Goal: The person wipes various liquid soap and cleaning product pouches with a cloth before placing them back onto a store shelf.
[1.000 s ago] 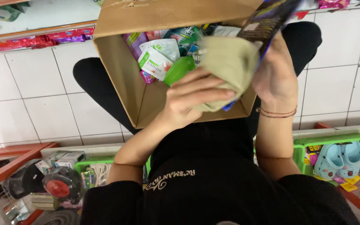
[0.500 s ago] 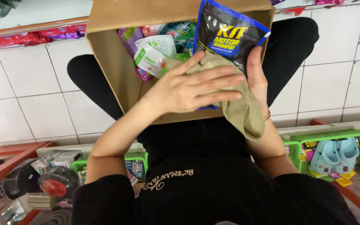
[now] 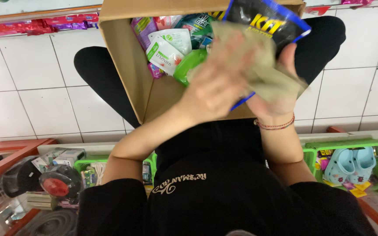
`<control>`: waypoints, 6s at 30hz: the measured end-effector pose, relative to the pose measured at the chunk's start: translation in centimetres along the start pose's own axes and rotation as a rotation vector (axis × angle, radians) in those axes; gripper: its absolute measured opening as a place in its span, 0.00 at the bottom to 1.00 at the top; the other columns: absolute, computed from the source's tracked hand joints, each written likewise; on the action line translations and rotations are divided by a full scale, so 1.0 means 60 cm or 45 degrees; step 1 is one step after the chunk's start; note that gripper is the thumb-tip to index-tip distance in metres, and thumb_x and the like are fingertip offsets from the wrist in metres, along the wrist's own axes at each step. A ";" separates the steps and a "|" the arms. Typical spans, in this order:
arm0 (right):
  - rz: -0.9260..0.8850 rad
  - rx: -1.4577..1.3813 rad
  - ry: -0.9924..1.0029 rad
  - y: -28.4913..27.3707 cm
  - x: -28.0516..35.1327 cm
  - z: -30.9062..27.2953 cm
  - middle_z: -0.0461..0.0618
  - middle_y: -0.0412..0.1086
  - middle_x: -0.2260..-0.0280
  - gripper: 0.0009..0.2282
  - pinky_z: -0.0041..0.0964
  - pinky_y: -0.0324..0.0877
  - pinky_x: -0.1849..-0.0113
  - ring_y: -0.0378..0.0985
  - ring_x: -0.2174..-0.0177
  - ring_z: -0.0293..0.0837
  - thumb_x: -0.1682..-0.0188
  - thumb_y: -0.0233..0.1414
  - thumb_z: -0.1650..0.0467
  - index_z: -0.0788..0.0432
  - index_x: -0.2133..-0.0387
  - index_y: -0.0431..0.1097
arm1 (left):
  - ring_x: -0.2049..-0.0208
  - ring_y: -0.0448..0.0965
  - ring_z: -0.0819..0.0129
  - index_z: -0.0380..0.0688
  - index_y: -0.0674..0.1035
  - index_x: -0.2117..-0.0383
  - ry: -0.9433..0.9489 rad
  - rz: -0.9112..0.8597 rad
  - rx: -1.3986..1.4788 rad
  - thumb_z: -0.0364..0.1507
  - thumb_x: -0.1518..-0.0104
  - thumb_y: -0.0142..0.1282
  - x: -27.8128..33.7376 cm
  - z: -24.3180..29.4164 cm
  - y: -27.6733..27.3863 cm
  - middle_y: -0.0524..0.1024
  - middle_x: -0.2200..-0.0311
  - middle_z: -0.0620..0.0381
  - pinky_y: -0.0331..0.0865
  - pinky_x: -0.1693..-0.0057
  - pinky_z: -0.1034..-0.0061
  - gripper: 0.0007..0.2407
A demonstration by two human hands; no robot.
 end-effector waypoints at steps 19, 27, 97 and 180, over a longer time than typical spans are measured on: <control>0.018 -0.278 -0.069 -0.087 -0.006 -0.075 0.58 0.70 0.44 0.26 0.44 0.68 0.47 0.75 0.49 0.52 0.36 0.36 0.56 0.64 0.37 0.62 | 0.27 0.59 0.64 0.54 0.77 0.37 0.092 -0.374 -0.015 0.26 0.30 0.57 0.046 0.027 0.030 0.65 0.32 0.64 0.54 0.23 0.56 0.16; 0.240 0.015 -0.466 -0.075 0.015 -0.124 0.53 0.69 0.49 0.23 0.45 0.65 0.46 0.72 0.52 0.50 0.34 0.35 0.55 0.63 0.43 0.61 | 0.43 0.76 0.57 0.49 0.84 0.54 0.006 -0.106 -0.336 0.24 0.39 0.67 0.159 -0.091 0.037 0.77 0.45 0.57 0.74 0.39 0.65 0.09; 0.126 -0.002 -0.594 0.024 -0.003 -0.053 0.55 0.64 0.41 0.24 0.45 0.66 0.41 0.70 0.46 0.49 0.39 0.46 0.59 0.62 0.36 0.56 | 0.33 0.66 0.59 0.35 0.66 0.33 -0.575 0.423 0.643 0.48 0.44 0.59 0.161 -0.014 0.065 0.67 0.36 0.47 0.56 0.29 0.64 0.36; 0.223 0.228 -0.528 -0.069 -0.003 -0.118 0.52 0.66 0.43 0.22 0.42 0.65 0.42 0.71 0.47 0.47 0.32 0.37 0.58 0.64 0.36 0.58 | 0.44 0.76 0.60 0.51 0.80 0.45 -0.022 -0.572 -0.216 0.27 0.62 0.67 0.135 -0.078 0.064 0.78 0.45 0.58 0.71 0.46 0.59 0.29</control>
Point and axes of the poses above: each hand's wrist, its own x-axis away from the middle knuckle, its own y-axis out of the palm, z = x × y, the point moved 2 cm from there along -x, towards the middle knuckle
